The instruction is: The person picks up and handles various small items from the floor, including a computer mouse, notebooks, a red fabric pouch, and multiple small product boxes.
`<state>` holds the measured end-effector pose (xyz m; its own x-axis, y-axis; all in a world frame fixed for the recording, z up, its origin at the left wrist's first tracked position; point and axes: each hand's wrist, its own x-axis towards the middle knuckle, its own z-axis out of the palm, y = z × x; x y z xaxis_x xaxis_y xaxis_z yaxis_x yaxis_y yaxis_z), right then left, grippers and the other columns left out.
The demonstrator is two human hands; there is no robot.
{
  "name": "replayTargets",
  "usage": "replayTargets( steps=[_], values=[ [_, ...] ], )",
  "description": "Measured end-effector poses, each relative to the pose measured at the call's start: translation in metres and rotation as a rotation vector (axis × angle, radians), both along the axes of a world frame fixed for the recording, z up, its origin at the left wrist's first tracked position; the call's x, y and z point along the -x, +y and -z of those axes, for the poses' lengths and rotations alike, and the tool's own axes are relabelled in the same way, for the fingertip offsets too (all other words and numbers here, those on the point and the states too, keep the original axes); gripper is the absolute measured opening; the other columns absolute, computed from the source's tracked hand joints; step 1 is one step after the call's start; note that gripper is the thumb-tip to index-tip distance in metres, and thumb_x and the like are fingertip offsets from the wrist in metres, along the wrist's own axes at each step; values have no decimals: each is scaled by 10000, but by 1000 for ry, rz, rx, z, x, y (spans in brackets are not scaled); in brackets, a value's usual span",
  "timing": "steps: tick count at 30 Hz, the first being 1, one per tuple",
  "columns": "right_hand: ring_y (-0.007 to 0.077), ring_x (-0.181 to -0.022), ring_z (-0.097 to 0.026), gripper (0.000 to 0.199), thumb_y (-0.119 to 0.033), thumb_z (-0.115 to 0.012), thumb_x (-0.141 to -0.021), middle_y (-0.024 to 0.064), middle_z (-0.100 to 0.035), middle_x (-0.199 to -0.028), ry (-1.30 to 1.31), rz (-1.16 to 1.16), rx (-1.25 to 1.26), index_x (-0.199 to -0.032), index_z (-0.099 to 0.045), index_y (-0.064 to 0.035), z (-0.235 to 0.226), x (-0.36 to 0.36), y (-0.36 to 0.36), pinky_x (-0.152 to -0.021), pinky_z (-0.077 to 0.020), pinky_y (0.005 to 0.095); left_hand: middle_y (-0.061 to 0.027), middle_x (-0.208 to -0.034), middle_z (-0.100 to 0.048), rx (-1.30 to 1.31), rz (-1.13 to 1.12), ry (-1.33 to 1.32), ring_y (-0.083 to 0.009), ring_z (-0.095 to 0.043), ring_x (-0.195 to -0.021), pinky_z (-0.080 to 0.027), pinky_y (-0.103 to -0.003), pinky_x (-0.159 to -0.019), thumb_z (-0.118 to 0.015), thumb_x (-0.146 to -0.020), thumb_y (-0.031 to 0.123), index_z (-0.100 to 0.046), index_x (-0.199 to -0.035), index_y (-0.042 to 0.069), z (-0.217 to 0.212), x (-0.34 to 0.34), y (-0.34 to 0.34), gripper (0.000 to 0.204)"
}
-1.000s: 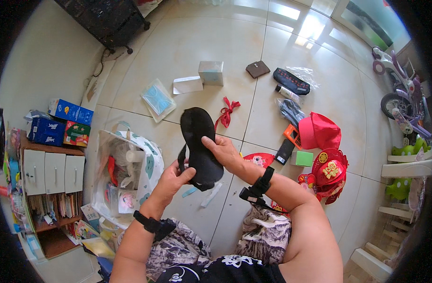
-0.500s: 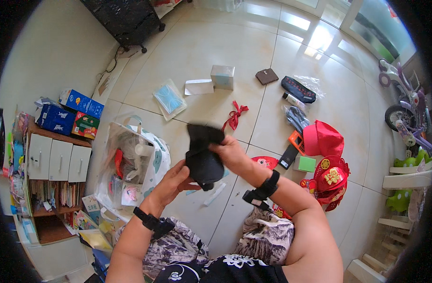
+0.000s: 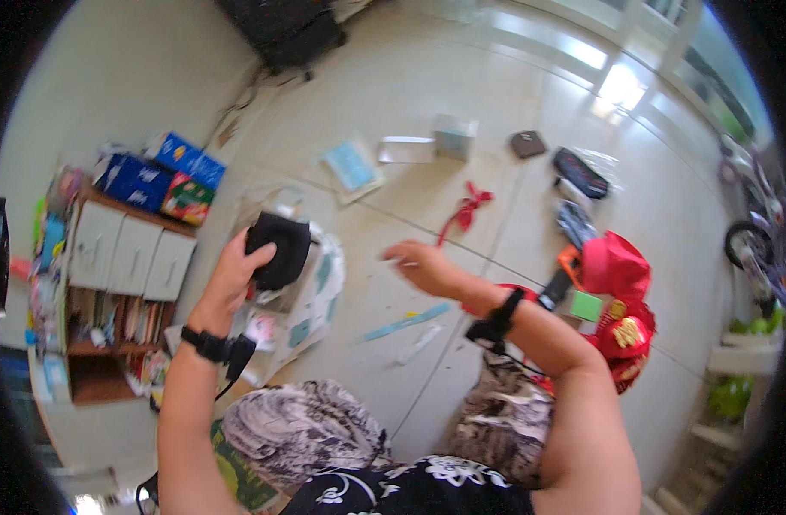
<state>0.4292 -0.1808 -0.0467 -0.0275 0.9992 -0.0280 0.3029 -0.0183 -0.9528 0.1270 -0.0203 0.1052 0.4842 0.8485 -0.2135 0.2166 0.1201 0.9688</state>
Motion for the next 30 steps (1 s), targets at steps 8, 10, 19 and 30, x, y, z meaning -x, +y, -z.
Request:
replayTargets(
  steps=[8, 10, 19, 30],
  values=[
    [225, -929, -638, 309, -2, -584, -802, 133, -672, -1016, -239, 228, 83, -1107, -633, -16, 77, -67, 15, -804, -505, 321, -181, -1163, -601, -103, 138, 603, -288, -577, -1079, -434, -362, -960, -683, -793, 124, -473, -1273, -34, 111, 69, 39, 548],
    [211, -939, -626, 299, 2, -572, -809, 127, -672, -1000, -365, 333, 58, -1103, -627, 7, 94, -90, 16, -816, -499, 325, -243, -1196, -586, -322, 197, 872, -391, -552, -1123, -441, -425, -961, -712, -785, 234, -441, -1313, 7, 133, 57, 25, 635],
    [372, -1170, -486, 362, -112, -587, -817, 203, -519, -1272, -630, 503, 175, -1178, -615, -107, 131, -106, 40, -974, -429, 397, -133, -1147, -569, -664, 247, 970, -350, -557, -1060, -464, -450, -872, -675, -798, 155, -584, -1133, 70, 107, 17, -6, 357],
    [267, -952, -622, 205, -80, -627, -807, 98, -676, -915, -756, -10, 286, -1004, -655, -28, 132, -54, 11, -851, -490, 344, -90, -939, -588, -701, 181, 500, -278, -615, -834, -506, -368, -715, -657, -807, 108, -606, -1020, 79, 90, -31, -37, 221]
  ],
)
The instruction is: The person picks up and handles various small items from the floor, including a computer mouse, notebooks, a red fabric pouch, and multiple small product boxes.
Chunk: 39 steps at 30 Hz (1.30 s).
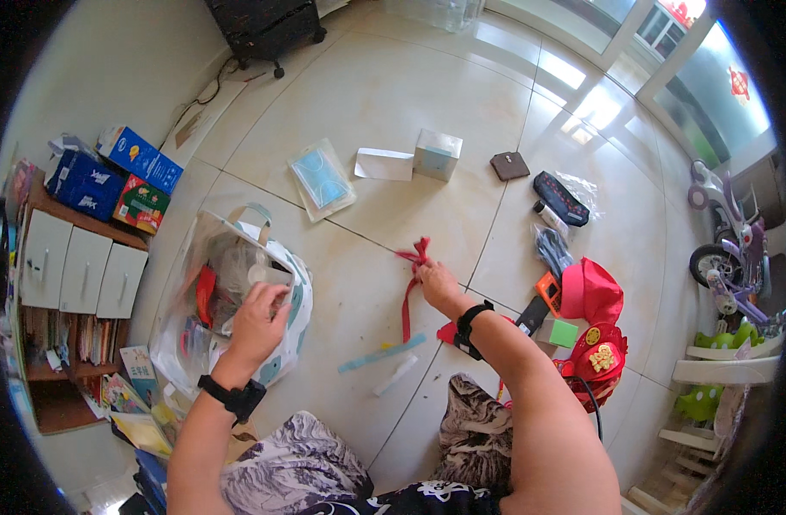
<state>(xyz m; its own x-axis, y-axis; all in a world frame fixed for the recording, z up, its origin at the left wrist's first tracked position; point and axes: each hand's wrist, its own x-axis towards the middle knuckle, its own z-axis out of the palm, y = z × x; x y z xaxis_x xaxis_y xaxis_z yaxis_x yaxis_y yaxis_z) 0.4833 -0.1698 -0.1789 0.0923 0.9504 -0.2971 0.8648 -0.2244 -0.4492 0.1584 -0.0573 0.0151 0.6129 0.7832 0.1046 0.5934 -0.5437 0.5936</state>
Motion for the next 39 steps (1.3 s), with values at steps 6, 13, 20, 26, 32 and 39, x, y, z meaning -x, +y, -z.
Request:
replayTargets(
  steps=[6, 13, 20, 26, 32, 39],
  values=[
    [139, -846, -600, 98, 15, -631, -855, 33, -639, -890, 1488, 196, 94, -914, -603, -58, -91, 45, 23, -775, -503, 262, -94, -1080, -613, 210, 171, -78, -203, -657, -831, -521, -301, -686, -684, -790, 57, -568, -1174, 71, -5, -15, -21, 401],
    [159, -898, -625, 103, -6, -592, -912, 44, -627, -965, 1938, -53, 184, -997, -587, -63, -190, 96, 29, -804, -526, 307, -59, -908, -650, 610, 84, -336, -102, -599, -660, -495, -257, -576, -673, -880, 161, -572, -1155, 43, -35, -32, -29, 316],
    [138, -840, -629, 82, -64, -608, -916, 45, -634, -967, 1601, 273, 248, -997, -592, -61, -159, 79, 4, -817, -546, 313, -28, -673, -627, 335, -314, -152, -88, -562, -510, -453, -262, -475, -599, -934, 224, -636, -940, 19, -60, 36, 24, 209],
    [140, -805, -632, 84, -86, -632, -904, 47, -634, -931, 1535, 330, 249, -973, -600, -50, -150, 76, 2, -776, -558, 309, -161, -1022, -672, 301, -37, 110, -198, -684, -727, -532, -321, -708, -643, -848, 177, -481, -1323, 49, -34, 40, 23, 518],
    [151, -778, -636, 120, -97, -662, -874, 39, -620, -867, 1456, 386, 155, -954, -597, -36, -131, 59, 14, -738, -561, 298, -114, -1155, -650, 503, 264, -41, -149, -666, -790, -521, -291, -735, -614, -855, 86, -477, -1336, 50, -51, -27, -9, 501],
    [143, -737, -618, 202, -113, -665, -857, 50, -612, -840, 1229, 684, -118, -1001, -587, 6, -94, -25, 17, -689, -556, 285, -149, -1176, -631, 682, 475, -91, -163, -651, -925, -504, -289, -809, -586, -896, 100, -354, -1423, 91, -21, -121, -32, 575]
  ],
)
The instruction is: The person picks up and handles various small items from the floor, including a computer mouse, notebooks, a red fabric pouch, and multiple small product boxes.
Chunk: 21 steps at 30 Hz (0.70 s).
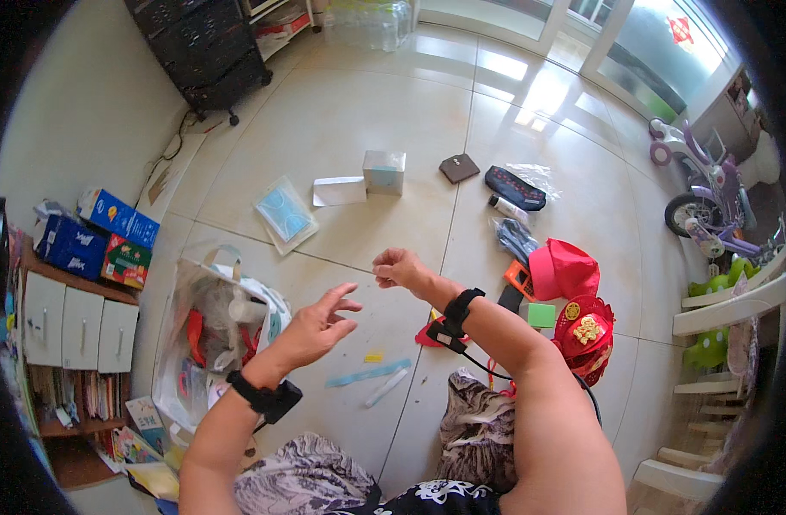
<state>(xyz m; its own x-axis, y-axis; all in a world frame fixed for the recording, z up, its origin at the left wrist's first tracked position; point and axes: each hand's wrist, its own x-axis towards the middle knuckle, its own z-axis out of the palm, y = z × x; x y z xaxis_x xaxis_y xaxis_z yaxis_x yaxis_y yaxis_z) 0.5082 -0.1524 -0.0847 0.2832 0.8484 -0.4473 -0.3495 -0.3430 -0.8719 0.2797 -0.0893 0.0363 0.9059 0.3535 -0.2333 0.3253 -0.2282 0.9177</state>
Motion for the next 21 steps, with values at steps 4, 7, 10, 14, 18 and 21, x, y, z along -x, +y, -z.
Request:
replayTargets(
  steps=[4, 7, 10, 14, 18, 21],
  values=[
    [184, -747, -637, 271, -138, -697, -829, 78, -638, -863, -146, 135, -29, -1024, -587, 15, 17, -33, 18, -693, -556, 307, -145, -1187, -625, 130, -135, -106, -156, -637, -976, -501, -272, -802, -572, -924, 123, -339, -1425, 51, 29, -47, 0, 557],
    [280, -829, -649, 404, -172, -734, -779, 117, -653, -951, -846, 100, 20, -1097, -564, 9, 24, -70, 42, -774, -544, 359, -131, -1195, -617, 292, -269, -172, -158, -631, -977, -501, -259, -794, -552, -948, 138, -322, -1425, 11, 47, -66, -3, 545],
    [350, -1131, -536, 617, -191, -748, -737, 182, -522, -1278, -1125, 64, 59, -1254, -463, -10, 13, -106, 83, -953, -460, 411, -145, -1173, -618, 495, -419, -143, -170, -633, -946, -506, -275, -804, -538, -957, 141, -339, -1397, -23, 53, -59, -10, 510],
    [327, -1296, -411, 787, -218, -746, -733, 168, -430, -1378, -1485, 100, 221, -1401, -361, -62, 5, -147, 130, -1042, -403, 401, -155, -1141, -629, 571, -495, -86, -183, -634, -951, -510, -288, -815, -543, -957, 152, -363, -1371, -35, 63, -41, -21, 489],
    [334, -1210, -457, 753, -226, -791, -681, 151, -476, -1267, -1379, -131, 293, -1340, -441, -121, 0, -135, 146, -989, -430, 415, -158, -1126, -631, 643, -587, -36, -187, -633, -943, -514, -295, -825, -549, -957, 158, -392, -1342, -42, 76, -20, -28, 462],
    [340, -1124, -468, 704, -130, -815, -617, 118, -493, -1170, -1447, -136, 102, -1239, -484, -142, 10, -105, 119, -929, -468, 429, -157, -1112, -634, 700, -638, -21, -189, -633, -938, -517, -297, -824, -548, -960, 162, -432, -1297, -31, 87, -14, -33, 405]
  ],
)
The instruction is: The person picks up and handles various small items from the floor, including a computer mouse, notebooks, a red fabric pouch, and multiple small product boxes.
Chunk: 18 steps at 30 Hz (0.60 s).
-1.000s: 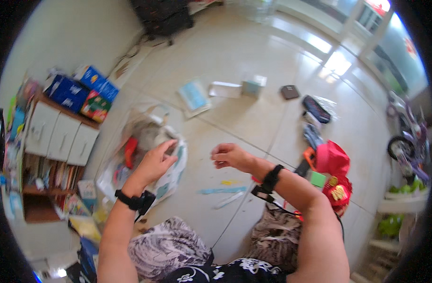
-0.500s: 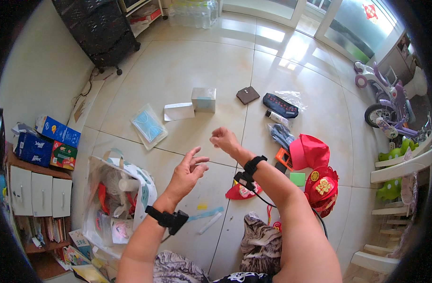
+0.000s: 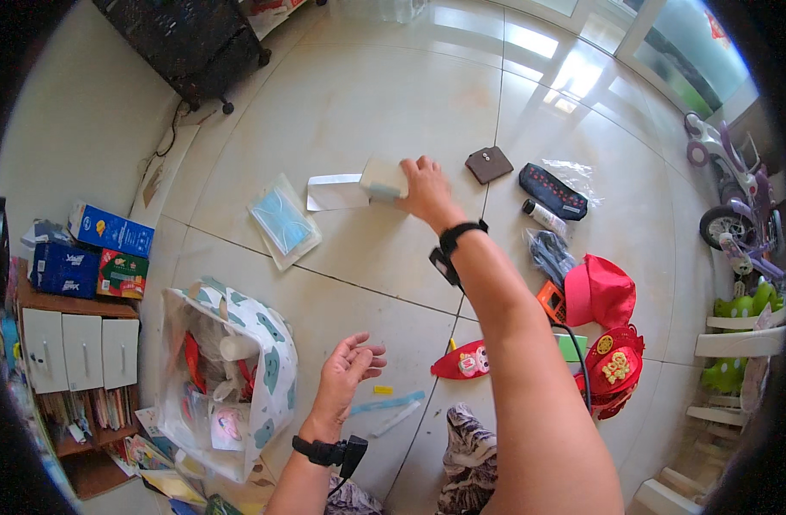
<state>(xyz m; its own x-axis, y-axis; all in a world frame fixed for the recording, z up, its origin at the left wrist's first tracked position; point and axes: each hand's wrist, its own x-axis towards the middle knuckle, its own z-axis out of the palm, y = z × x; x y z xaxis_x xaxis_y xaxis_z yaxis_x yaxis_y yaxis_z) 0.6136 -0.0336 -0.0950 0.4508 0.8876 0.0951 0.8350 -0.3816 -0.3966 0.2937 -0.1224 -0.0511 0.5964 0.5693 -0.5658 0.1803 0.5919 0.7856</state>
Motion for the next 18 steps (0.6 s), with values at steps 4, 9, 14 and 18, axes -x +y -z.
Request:
replayTargets(
  steps=[4, 9, 14, 18],
  values=[
    [352, -1034, -499, 558, -14, -712, -583, 126, -505, -1111, -30, -340, -226, -1093, -521, -135, 16, 43, -80, -829, -498, 416, -162, -1126, -625, 129, -60, -24, -207, -633, -950, -525, -323, -831, -540, -975, 230, -469, -1239, -13, 19, 7, -3, 366],
    [300, -1063, -521, 572, -17, -687, -570, 80, -533, -1105, -82, -512, -408, -1121, -583, -131, -16, 101, -187, -867, -475, 418, -139, -1148, -606, 479, -167, -186, -259, -613, -1051, -547, -406, -836, -584, -926, 435, -486, -1238, 23, 11, -2, -10, 526],
    [297, -1150, -491, 593, -30, -701, -617, 84, -496, -1233, -11, -567, -367, -1181, -549, -132, -51, 115, -227, -991, -428, 442, -113, -1188, -585, 308, -144, -233, -243, -608, -1075, -564, -415, -844, -646, -855, 265, -471, -1290, 33, -12, -6, -36, 523],
    [302, -1244, -444, 797, -130, -746, -702, 159, -447, -1309, 782, -307, -260, -1391, -350, -63, -73, 110, -250, -1060, -362, 434, -112, -1201, -577, 176, -104, -193, -237, -612, -1069, -570, -416, -842, -649, -830, 240, -472, -1286, 33, -40, -1, -46, 531]
  ],
)
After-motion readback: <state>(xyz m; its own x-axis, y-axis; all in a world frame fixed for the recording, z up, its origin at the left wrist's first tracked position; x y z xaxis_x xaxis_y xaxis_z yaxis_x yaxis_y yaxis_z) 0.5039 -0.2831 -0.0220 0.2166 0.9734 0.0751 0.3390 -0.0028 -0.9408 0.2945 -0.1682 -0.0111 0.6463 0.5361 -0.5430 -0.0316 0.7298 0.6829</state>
